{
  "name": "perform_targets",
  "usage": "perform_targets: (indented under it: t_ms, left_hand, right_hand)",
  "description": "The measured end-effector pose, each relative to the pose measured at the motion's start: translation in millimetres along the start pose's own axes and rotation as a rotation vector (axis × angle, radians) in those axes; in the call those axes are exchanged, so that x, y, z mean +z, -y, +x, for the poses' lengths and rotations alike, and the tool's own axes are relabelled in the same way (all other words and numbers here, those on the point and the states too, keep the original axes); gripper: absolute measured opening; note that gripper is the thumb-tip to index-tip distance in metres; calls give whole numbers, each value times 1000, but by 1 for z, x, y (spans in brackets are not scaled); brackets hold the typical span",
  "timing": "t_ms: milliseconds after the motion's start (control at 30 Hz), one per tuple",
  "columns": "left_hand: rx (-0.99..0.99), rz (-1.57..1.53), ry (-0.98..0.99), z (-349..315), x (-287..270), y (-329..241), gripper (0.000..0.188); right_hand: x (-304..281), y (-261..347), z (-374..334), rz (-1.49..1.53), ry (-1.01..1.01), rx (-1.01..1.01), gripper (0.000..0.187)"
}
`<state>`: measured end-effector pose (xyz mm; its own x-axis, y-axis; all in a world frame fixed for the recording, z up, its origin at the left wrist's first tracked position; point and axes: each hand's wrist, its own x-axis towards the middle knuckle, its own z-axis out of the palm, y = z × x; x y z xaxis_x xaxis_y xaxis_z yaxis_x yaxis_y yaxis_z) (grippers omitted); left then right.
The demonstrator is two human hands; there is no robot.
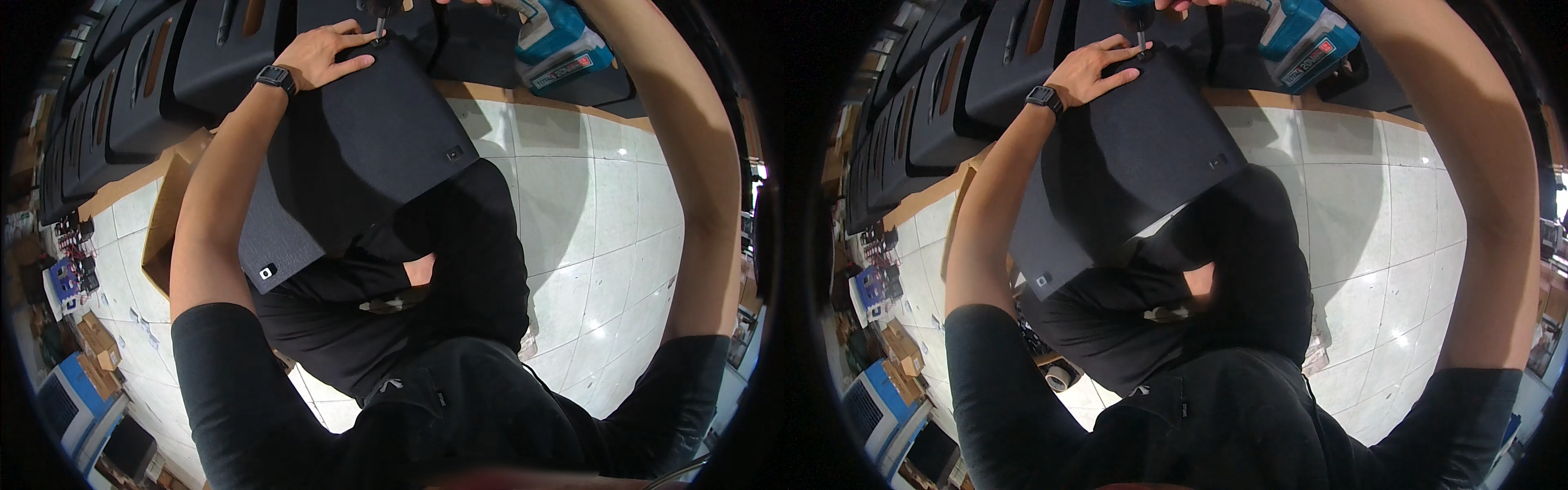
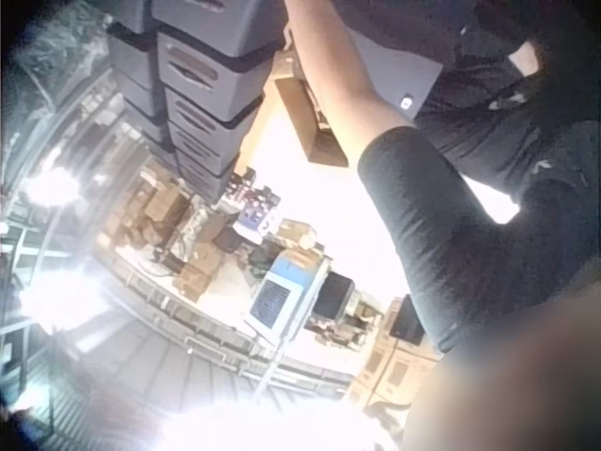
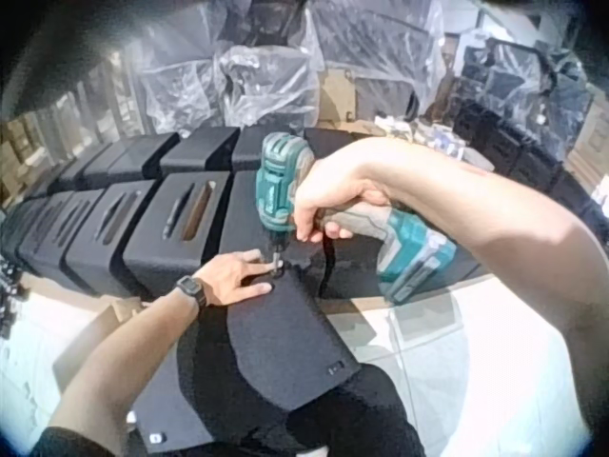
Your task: The person sits on the floor and uses a cordless drill to attach a black plastic panel to a larger black plastic frame. They repeatedly pick up screws, position them, and drive them into the panel to secure it to the frame.
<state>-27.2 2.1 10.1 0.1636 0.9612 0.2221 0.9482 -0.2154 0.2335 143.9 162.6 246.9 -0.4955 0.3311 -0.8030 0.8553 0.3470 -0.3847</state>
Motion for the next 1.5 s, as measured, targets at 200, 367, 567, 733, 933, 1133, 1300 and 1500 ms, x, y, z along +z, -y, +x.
perform_targets:
  t_ms: [200,367,567,733,933,1133,1300,1500]
  left_hand:
    - [2,28,-18,0,8,5,66]
    - [-6,42,-41,-1,11,6,69]
    - [-12,38,-13,-1,11,7,70]
    - [-6,62,-15,0,12,8,70]
    - [-18,87,-23,-1,10,4,65]
    - [-1,83,-43,-2,12,6,62]
    - [-9,79,-27,-1,10,5,62]
    - [-12,91,-36,-2,12,5,63]
  right_hand:
    - [0,-5,-2,-2,-54,-9,21]
    - [-2,-6,-5,10,-55,-33,19]
    - [0,-5,-6,4,-69,-55,17]
    - [-2,-4,-2,16,-34,-43,17]
    - [-4,-4,2,18,0,-40,17]
    - [-5,-3,3,29,10,-38,17]
    - [-3,-1,-1,19,-17,-33,16]
    - [-2,0,0,7,-30,-24,15]
